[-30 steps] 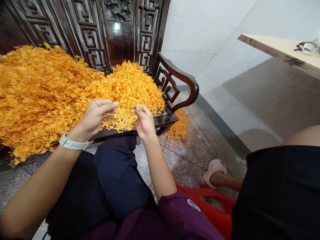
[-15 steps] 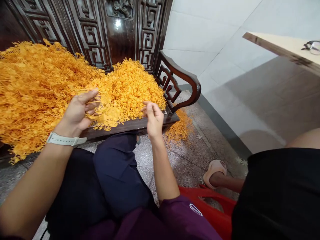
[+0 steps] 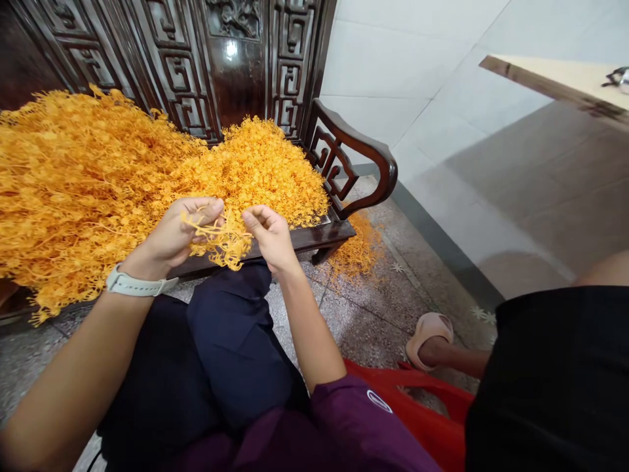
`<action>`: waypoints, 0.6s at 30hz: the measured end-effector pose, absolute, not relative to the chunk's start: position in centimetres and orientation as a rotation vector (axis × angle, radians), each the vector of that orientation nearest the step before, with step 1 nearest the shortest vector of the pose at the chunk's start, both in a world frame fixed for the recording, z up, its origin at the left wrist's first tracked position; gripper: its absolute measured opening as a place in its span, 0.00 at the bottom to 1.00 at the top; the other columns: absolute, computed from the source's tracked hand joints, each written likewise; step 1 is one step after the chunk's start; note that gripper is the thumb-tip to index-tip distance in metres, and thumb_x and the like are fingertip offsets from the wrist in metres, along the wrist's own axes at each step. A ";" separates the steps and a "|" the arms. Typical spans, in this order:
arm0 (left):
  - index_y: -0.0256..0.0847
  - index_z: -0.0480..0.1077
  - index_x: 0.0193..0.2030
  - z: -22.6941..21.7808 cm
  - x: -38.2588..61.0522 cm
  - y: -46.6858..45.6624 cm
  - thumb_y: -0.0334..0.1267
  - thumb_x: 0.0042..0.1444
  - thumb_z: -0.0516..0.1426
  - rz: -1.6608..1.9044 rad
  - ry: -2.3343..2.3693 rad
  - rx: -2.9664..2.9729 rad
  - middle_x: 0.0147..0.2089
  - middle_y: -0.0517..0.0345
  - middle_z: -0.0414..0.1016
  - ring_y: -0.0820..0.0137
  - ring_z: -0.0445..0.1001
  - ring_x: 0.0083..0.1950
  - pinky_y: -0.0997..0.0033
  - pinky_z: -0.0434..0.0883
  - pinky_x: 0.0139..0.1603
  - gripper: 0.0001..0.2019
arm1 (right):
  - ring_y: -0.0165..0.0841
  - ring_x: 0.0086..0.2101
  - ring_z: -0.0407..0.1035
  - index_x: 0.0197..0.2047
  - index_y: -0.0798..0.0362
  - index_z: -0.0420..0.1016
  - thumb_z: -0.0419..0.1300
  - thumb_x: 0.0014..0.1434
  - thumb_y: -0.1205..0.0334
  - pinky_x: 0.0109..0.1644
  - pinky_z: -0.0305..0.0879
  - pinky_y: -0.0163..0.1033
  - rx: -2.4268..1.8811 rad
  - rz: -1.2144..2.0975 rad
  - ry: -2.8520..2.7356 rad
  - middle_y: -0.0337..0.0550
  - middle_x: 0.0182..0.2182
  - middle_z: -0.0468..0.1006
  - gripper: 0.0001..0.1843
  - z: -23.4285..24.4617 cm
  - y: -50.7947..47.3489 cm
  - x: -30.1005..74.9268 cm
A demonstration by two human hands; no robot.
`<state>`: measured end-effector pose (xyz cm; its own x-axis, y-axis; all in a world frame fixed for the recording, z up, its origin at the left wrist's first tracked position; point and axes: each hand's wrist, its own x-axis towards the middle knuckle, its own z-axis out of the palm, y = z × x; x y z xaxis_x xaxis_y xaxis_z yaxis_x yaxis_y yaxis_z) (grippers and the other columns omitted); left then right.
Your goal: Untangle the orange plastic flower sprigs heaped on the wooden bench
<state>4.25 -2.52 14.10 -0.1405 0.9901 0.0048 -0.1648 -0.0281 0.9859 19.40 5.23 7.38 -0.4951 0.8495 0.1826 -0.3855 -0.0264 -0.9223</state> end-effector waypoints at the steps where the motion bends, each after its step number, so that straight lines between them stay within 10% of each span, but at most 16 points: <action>1: 0.35 0.74 0.23 14.3 4.3 -2.6 0.47 0.57 0.69 1.384 1.179 1.060 0.21 0.59 0.62 0.79 0.55 0.20 0.78 0.50 0.19 0.20 | 0.27 0.29 0.61 0.36 0.49 0.75 0.70 0.61 0.51 0.35 0.62 0.36 -0.562 1.646 -1.243 0.36 0.29 0.68 0.13 7.1 5.7 19.5; 7: 0.38 0.70 0.26 15.0 1.7 -3.7 0.43 0.52 0.72 1.652 1.228 0.889 0.18 0.67 0.55 0.80 0.50 0.17 0.78 0.52 0.18 0.17 | 0.25 0.23 0.54 0.32 0.49 0.59 0.69 0.62 0.59 0.30 0.59 0.32 -0.702 1.480 -0.745 0.30 0.24 0.57 0.19 5.5 9.7 24.4; 10: 0.40 0.69 0.31 13.8 -1.4 -4.0 0.39 0.54 0.70 1.818 1.263 0.637 0.17 0.71 0.48 0.80 0.46 0.17 0.79 0.55 0.19 0.14 | 0.26 0.25 0.58 0.35 0.48 0.67 0.69 0.63 0.56 0.32 0.62 0.32 -0.612 1.466 -0.915 0.31 0.25 0.62 0.15 6.9 8.2 28.8; 18: 0.39 0.66 0.29 11.2 -0.6 -1.5 0.40 0.59 0.66 1.698 1.348 0.587 0.18 0.70 0.53 0.79 0.49 0.18 0.80 0.57 0.19 0.15 | 0.30 0.29 0.75 0.28 0.44 0.77 0.63 0.69 0.48 0.39 0.71 0.35 0.675 1.964 -1.817 0.42 0.27 0.79 0.18 14.0 2.1 28.5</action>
